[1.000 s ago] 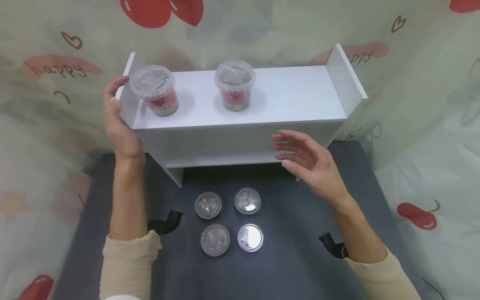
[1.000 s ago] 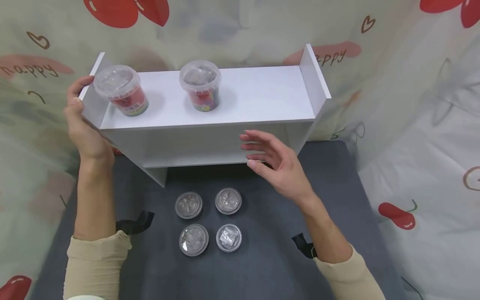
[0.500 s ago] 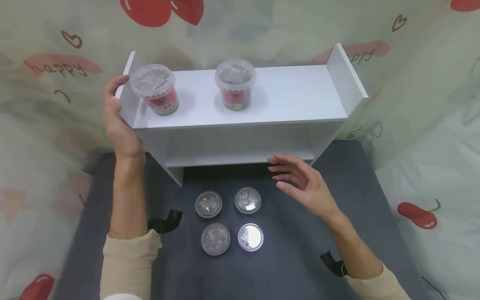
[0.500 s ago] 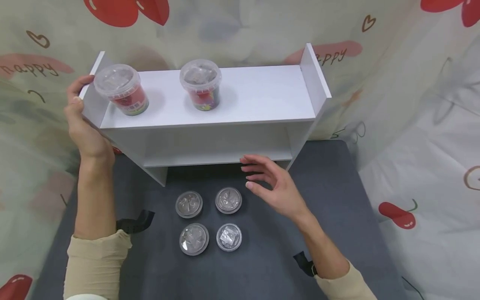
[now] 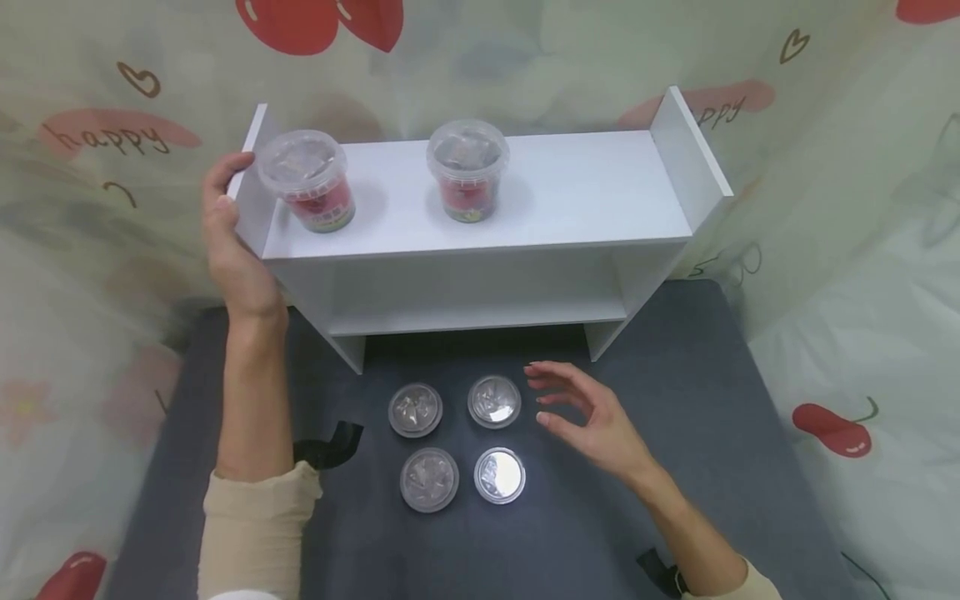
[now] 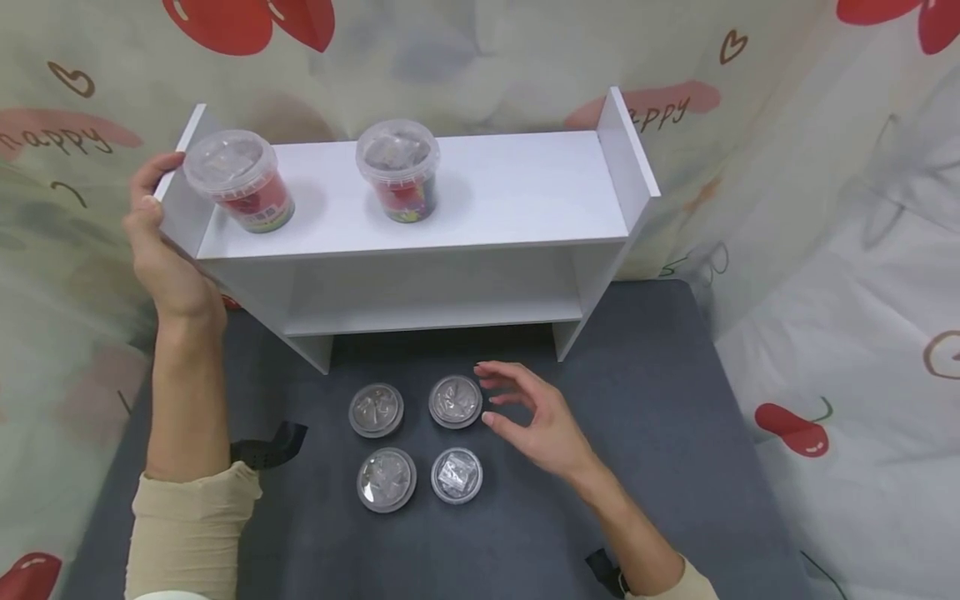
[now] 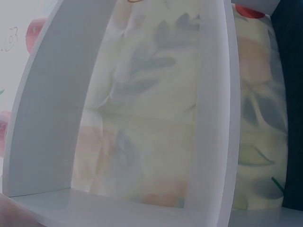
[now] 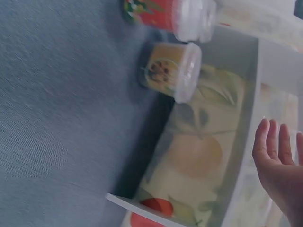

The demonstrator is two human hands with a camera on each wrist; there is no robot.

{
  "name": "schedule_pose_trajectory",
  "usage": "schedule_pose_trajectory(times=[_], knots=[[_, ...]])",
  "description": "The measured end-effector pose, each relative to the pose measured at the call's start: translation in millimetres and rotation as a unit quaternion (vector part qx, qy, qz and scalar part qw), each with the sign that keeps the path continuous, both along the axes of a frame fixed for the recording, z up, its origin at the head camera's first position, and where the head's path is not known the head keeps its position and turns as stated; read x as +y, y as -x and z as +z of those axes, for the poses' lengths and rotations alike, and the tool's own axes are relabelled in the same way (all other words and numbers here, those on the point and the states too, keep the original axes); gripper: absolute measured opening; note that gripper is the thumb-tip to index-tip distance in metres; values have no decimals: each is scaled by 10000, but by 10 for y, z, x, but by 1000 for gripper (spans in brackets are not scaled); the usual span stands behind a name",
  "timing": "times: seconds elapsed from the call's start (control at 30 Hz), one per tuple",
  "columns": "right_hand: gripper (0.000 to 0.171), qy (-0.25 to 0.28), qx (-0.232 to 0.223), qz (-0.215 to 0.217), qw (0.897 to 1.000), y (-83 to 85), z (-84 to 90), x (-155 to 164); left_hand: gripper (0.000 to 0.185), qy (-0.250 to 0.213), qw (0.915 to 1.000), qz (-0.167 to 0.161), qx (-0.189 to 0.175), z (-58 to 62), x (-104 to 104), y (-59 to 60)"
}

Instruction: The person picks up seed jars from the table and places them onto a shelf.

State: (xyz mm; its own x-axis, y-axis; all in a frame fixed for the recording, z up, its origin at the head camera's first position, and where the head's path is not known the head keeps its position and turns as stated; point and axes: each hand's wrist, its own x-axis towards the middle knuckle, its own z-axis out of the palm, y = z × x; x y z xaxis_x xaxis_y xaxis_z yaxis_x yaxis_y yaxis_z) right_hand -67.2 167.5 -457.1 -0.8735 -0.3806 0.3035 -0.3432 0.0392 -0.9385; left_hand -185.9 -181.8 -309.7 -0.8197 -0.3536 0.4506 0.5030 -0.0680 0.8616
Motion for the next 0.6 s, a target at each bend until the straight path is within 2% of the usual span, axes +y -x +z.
schedule_pose_trajectory(times=[0.6], knots=[[63,-133,-51,-176,9997,-195,-398,-55,47,-62,10000,-30,-3,4,13,1]])
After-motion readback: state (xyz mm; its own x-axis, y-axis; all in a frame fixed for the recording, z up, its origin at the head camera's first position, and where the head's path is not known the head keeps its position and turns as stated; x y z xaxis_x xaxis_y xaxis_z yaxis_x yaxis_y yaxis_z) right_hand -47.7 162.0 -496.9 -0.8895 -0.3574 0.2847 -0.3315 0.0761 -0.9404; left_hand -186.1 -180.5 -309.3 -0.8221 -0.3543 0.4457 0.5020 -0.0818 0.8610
